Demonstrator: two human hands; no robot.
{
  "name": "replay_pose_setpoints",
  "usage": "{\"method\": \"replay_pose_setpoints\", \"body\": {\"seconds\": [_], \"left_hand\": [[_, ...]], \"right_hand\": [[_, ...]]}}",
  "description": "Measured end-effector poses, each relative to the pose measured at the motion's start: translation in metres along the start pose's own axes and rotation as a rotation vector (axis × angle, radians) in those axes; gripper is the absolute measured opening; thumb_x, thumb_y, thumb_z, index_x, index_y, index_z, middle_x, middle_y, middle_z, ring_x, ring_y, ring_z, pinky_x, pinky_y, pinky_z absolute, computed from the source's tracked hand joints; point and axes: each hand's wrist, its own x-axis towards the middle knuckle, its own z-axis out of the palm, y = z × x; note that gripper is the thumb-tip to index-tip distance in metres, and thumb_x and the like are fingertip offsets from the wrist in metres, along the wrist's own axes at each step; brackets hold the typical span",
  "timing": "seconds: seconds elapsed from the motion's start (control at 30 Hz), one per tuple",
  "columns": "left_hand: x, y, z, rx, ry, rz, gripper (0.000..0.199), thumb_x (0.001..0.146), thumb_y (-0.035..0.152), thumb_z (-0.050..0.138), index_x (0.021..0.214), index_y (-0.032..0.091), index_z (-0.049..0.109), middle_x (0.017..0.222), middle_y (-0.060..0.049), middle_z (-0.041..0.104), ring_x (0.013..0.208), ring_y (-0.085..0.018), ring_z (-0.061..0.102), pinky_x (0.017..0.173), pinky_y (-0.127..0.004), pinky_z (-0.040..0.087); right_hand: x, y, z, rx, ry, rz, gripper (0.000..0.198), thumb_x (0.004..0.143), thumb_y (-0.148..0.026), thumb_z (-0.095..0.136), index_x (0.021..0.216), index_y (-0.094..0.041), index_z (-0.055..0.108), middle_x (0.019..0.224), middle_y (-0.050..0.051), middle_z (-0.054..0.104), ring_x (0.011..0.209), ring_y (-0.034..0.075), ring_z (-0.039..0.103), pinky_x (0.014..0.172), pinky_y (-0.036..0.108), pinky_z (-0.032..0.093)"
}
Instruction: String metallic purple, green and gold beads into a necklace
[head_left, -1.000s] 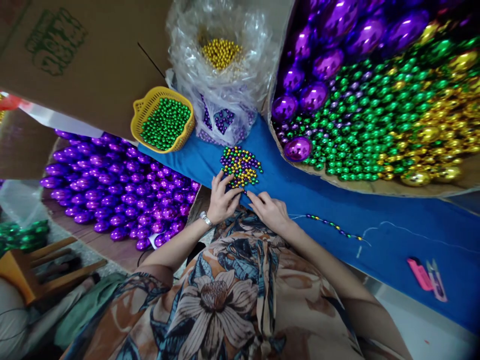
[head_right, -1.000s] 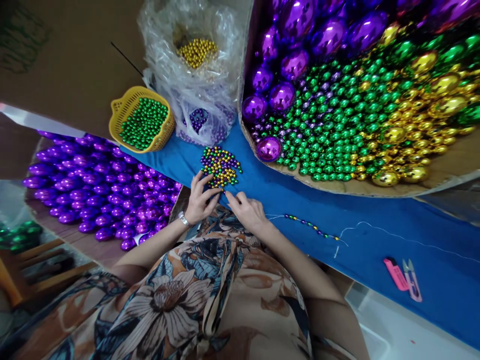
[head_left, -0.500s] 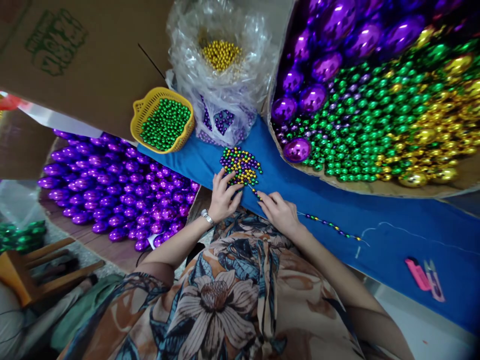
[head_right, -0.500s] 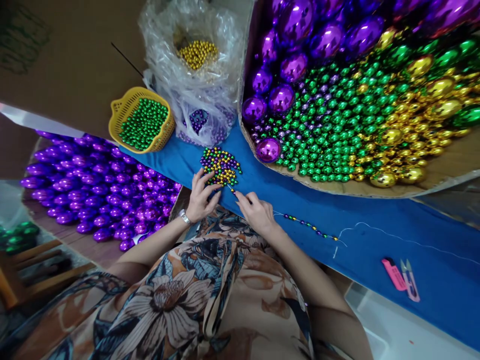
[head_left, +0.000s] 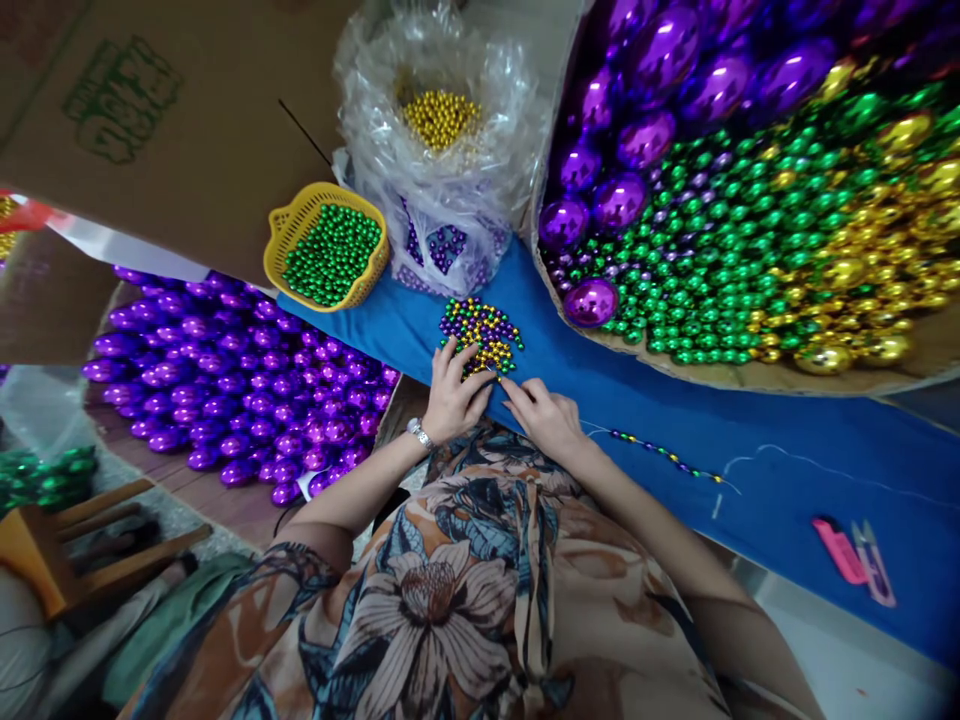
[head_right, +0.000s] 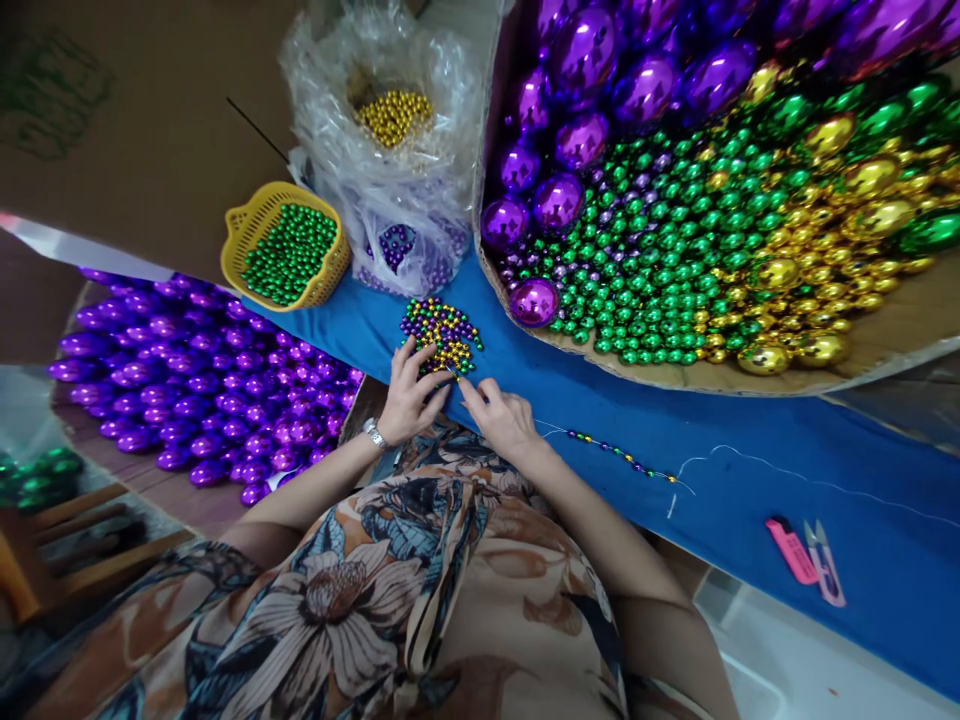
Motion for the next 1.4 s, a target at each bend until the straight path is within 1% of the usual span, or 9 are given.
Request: {"method": "replay_pose_setpoints", "body": {"seconds": [0.17, 0.3, 0.47, 0.6, 0.73, 0.9, 1.03, 1.17, 1.4], "left_hand": [[-0.003, -0.005, -0.006, -0.016, 0.006, -0.059, 0.023, 0.091, 0.031, 0.054, 0.109, 0.022, 0.065, 0.136, -0.012, 0.052, 0.144, -0.032, 0.028, 0.114, -0.060, 0.028], [-0.003, -0.008, -0.007, -0.005, 0.039, -0.048, 0.023, 0.091, 0.030, 0.055, 0.110, 0.020, 0.064, 0.134, -0.013, 0.054, 0.143, -0.032, 0.030, 0.114, -0.059, 0.029], [0.001, -0.004, -0.003, 0.008, 0.024, -0.048, 0.024, 0.092, 0.031, 0.054, 0.111, 0.021, 0.064, 0.137, -0.012, 0.052, 0.144, -0.033, 0.028, 0.114, -0.060, 0.027], [0.005, -0.004, 0.000, 0.016, 0.005, -0.058, 0.026, 0.091, 0.034, 0.054, 0.112, 0.022, 0.064, 0.139, -0.012, 0.051, 0.144, -0.034, 0.025, 0.113, -0.061, 0.026], [0.005, -0.003, 0.002, 0.011, -0.016, -0.049, 0.026, 0.090, 0.034, 0.055, 0.111, 0.024, 0.065, 0.140, -0.011, 0.049, 0.144, -0.035, 0.025, 0.113, -0.062, 0.026], [0.003, -0.003, -0.002, -0.007, 0.010, -0.008, 0.025, 0.091, 0.031, 0.055, 0.112, 0.023, 0.065, 0.139, -0.011, 0.049, 0.145, -0.033, 0.025, 0.114, -0.061, 0.026], [-0.002, -0.009, -0.013, -0.016, 0.033, -0.055, 0.023, 0.092, 0.029, 0.053, 0.111, 0.021, 0.063, 0.136, -0.012, 0.052, 0.144, -0.031, 0.029, 0.115, -0.059, 0.028], [-0.013, -0.011, -0.019, -0.008, 0.044, -0.074, 0.019, 0.092, 0.028, 0.053, 0.106, 0.020, 0.063, 0.132, -0.012, 0.055, 0.142, -0.030, 0.033, 0.114, -0.058, 0.031], [-0.024, -0.008, -0.014, -0.030, 0.013, -0.064, 0.017, 0.091, 0.031, 0.053, 0.102, 0.022, 0.063, 0.136, -0.010, 0.054, 0.144, -0.031, 0.031, 0.114, -0.061, 0.030]], "right_hand": [[-0.003, 0.002, -0.004, 0.052, 0.036, 0.035, 0.044, 0.102, -0.044, 0.031, 0.134, -0.030, 0.058, 0.099, 0.005, 0.065, 0.067, 0.009, 0.059, 0.057, 0.023, 0.034], [-0.003, 0.000, -0.007, 0.073, 0.027, 0.060, 0.044, 0.102, -0.044, 0.031, 0.135, -0.030, 0.057, 0.100, 0.005, 0.065, 0.068, 0.009, 0.059, 0.057, 0.022, 0.034], [-0.001, -0.003, -0.008, 0.046, -0.019, 0.099, 0.045, 0.103, -0.043, 0.029, 0.137, -0.031, 0.055, 0.101, 0.006, 0.064, 0.066, 0.010, 0.059, 0.055, 0.023, 0.033], [-0.004, -0.003, -0.009, 0.023, -0.045, 0.096, 0.045, 0.103, -0.044, 0.027, 0.137, -0.032, 0.055, 0.102, 0.006, 0.064, 0.065, 0.010, 0.059, 0.054, 0.023, 0.032], [0.000, -0.004, -0.006, 0.013, -0.036, 0.098, 0.047, 0.102, -0.046, 0.027, 0.139, -0.031, 0.053, 0.103, 0.007, 0.064, 0.066, 0.010, 0.060, 0.054, 0.024, 0.032], [0.005, -0.002, -0.001, 0.032, 0.034, 0.079, 0.048, 0.101, -0.050, 0.031, 0.138, -0.029, 0.054, 0.105, 0.007, 0.064, 0.066, 0.010, 0.060, 0.054, 0.023, 0.034], [-0.004, 0.003, -0.004, 0.095, 0.087, 0.030, 0.045, 0.100, -0.049, 0.037, 0.132, -0.027, 0.061, 0.100, 0.006, 0.065, 0.068, 0.009, 0.060, 0.058, 0.021, 0.037], [-0.015, 0.005, -0.006, 0.134, 0.087, -0.046, 0.041, 0.100, -0.046, 0.041, 0.128, -0.027, 0.064, 0.097, 0.005, 0.066, 0.067, 0.008, 0.059, 0.058, 0.021, 0.038], [-0.019, 0.002, -0.002, 0.152, 0.064, -0.094, 0.040, 0.100, -0.044, 0.041, 0.130, -0.028, 0.062, 0.096, 0.005, 0.064, 0.068, 0.009, 0.058, 0.058, 0.021, 0.040]]}}
